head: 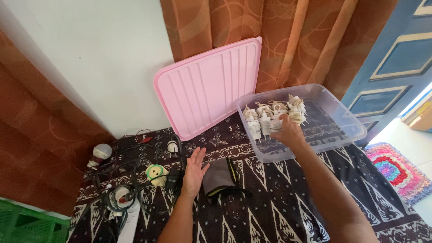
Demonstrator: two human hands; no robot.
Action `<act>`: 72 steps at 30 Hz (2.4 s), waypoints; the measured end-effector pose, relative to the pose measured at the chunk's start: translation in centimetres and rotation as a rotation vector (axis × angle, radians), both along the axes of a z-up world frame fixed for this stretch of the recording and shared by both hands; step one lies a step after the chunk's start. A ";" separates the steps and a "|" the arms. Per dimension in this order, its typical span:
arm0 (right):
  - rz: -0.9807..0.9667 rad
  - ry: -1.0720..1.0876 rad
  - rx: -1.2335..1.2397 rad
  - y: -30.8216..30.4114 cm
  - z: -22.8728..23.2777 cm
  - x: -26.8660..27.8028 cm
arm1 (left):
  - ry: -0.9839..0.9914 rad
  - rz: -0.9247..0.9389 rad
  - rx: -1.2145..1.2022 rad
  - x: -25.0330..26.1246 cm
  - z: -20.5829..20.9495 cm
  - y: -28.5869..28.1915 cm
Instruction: Organizing power adapters and light bulbs into containers.
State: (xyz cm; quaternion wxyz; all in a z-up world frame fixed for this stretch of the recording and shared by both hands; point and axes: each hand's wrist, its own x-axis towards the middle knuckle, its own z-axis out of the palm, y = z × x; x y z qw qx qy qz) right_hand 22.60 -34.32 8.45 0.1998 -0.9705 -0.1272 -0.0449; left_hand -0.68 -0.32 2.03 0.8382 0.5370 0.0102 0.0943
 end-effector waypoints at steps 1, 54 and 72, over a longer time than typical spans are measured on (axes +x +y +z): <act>0.000 0.000 0.000 0.1 0.2 -0.2 | 0.000 0.000 0.000 -0.1 0.2 0.0; 0.531 -0.422 0.335 19.9 -7.1 -13.7 | -0.204 0.110 0.127 -0.7 -1.3 -1.5; 0.518 -0.351 0.292 19.8 -7.3 -13.4 | -0.110 0.288 0.114 -1.7 5.1 -0.4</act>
